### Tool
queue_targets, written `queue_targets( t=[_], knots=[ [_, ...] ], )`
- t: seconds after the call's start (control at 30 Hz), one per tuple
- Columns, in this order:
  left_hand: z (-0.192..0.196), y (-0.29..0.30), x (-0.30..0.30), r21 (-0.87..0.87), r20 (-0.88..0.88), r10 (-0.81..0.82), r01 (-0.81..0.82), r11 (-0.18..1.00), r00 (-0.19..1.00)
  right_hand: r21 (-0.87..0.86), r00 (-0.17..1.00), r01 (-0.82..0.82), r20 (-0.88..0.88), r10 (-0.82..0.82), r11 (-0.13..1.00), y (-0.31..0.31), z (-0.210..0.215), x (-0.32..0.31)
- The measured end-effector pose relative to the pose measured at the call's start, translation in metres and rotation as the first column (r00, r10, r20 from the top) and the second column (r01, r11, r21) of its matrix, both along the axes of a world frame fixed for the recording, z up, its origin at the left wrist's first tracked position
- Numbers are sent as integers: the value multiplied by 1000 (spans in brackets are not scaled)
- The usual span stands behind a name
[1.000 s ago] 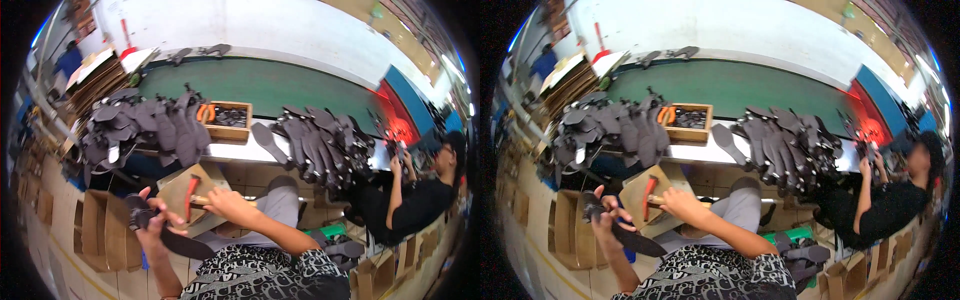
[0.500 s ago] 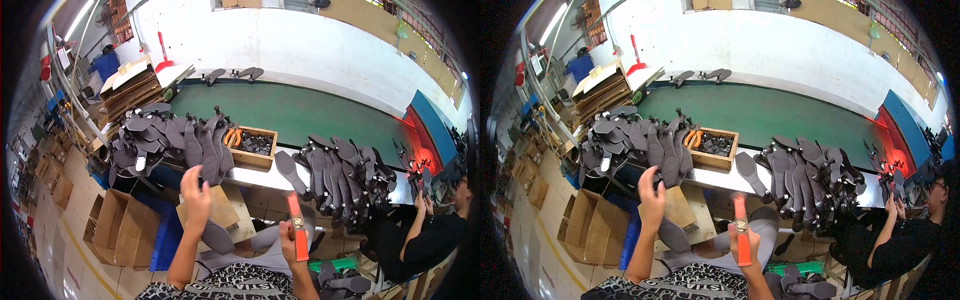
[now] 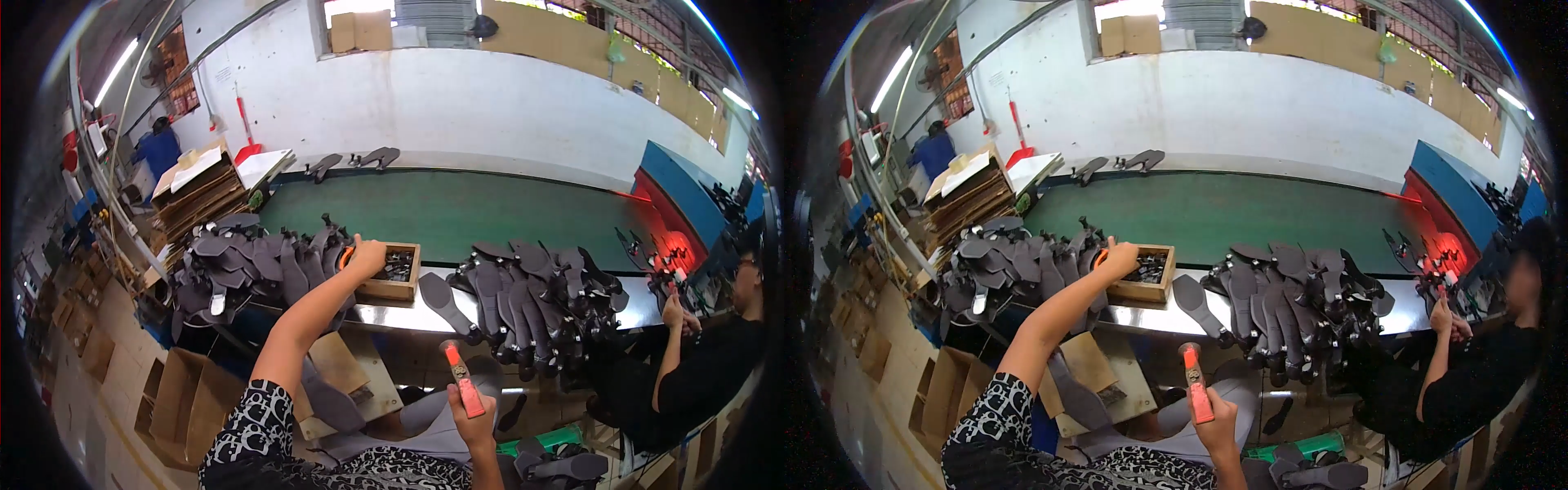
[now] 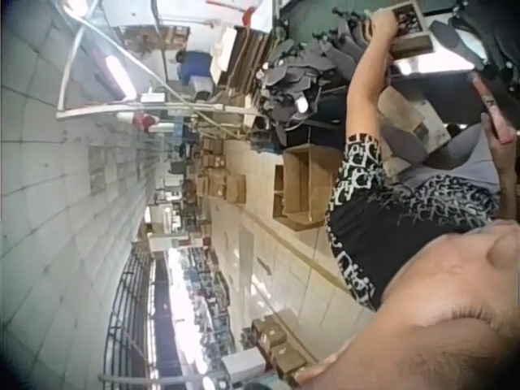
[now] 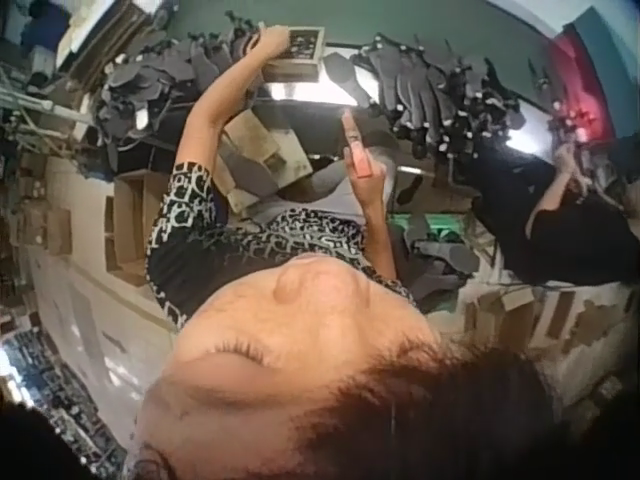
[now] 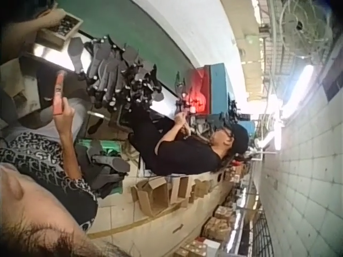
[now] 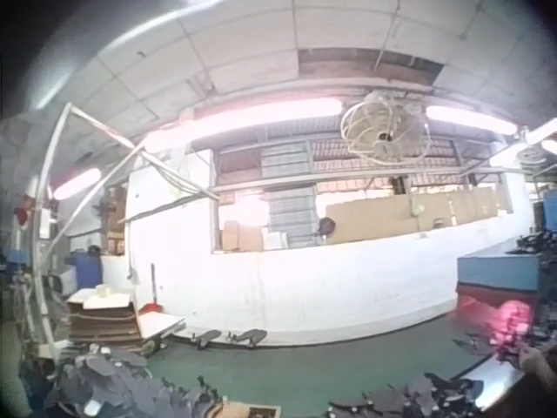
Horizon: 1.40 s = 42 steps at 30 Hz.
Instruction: The person assembles shoe outsoles by attaching heel components to them, then hammering the components into place.
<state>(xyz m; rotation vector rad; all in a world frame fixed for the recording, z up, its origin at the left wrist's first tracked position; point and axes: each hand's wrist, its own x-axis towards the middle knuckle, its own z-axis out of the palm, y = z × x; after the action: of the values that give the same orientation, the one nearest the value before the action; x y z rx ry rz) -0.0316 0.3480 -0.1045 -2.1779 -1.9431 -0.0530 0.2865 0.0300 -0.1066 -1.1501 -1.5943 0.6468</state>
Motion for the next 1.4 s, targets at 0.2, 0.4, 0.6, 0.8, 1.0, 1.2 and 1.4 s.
queue_targets(
  t=[0.2, 0.4, 0.6, 0.8, 1.0, 1.2, 1.4],
  knots=[
    [56, -66, 14, 162, 797, -165, 57, 985, 581, -10, 951, -31, -308, 27, 999, 26, -4, 0],
    [106, -224, 61, 162, 962, -122, 153, 975, -243, -102, 737, -368, -638, 223, 924, 43, 70, -20],
    [108, -323, 66, 261, 872, -204, 68, 963, -446, -43, 591, -645, -661, 462, 763, 36, 109, -75],
    [104, -363, 46, 299, 938, -315, -125, 946, -144, -26, 654, -670, -492, 574, 742, 19, 109, -118],
    [100, -371, 32, 455, 889, -439, -159, 876, 131, -223, 665, -698, -555, 500, 681, 9, 86, -138],
    [97, -383, 24, 342, 939, -327, -216, 914, 105, -234, 552, -797, -656, 514, 557, 20, 69, -138],
    [84, -379, -4, 435, 850, -404, -17, 900, 337, -256, 547, -824, -595, 589, 506, 26, 69, -149]
  ],
)
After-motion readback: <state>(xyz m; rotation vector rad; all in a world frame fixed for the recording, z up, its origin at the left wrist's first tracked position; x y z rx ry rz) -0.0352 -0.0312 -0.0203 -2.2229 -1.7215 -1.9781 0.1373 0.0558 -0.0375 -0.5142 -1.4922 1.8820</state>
